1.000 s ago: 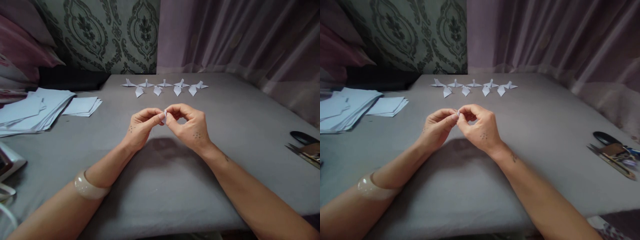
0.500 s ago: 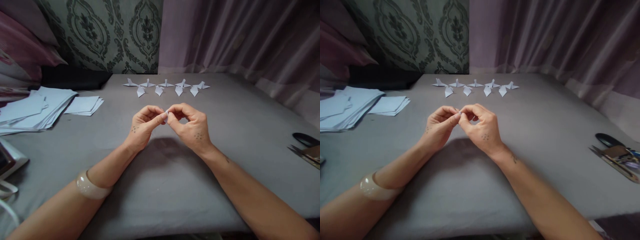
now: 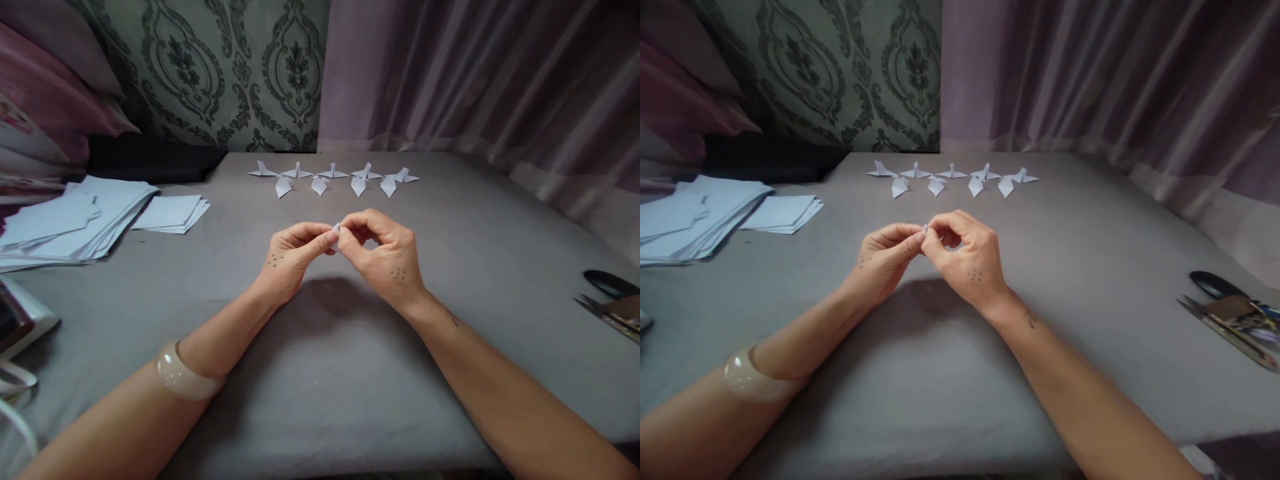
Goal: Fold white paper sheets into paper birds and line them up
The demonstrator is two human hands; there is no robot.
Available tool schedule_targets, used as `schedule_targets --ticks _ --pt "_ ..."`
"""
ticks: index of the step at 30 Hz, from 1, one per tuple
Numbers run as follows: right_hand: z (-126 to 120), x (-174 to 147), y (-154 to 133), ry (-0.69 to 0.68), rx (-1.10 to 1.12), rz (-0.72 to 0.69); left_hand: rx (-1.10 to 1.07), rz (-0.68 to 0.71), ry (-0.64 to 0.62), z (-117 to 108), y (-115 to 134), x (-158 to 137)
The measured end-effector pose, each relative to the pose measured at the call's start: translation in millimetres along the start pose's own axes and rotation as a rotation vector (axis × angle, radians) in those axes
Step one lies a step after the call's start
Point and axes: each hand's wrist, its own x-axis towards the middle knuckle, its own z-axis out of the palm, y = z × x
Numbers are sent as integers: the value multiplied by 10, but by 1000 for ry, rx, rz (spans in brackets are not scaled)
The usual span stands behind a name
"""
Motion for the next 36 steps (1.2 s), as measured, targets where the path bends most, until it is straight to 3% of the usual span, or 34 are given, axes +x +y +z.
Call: schedule_targets --ticks 7,11,16,21,25,30,36 --pt "5 16 12 -107 184 117 26 30 71 -12 -9 4" --pt "16 28 55 -101 203 188 113 21 90 -7 -1 -6" --pt "5 77 163 -72 286 362 211 -70 37 14 38 -36" --pt "-8 104 238 -63 383 450 264 -160 -4 8 32 -37" --pt "-11 99 250 -119 471 547 211 -181 93 -29 -13 -4" --pt "19 61 244 -278 418 588 204 -168 166 -52 -22 26" --pt "64 36 298 -214 468 655 159 -245 121 -40 -7 26"
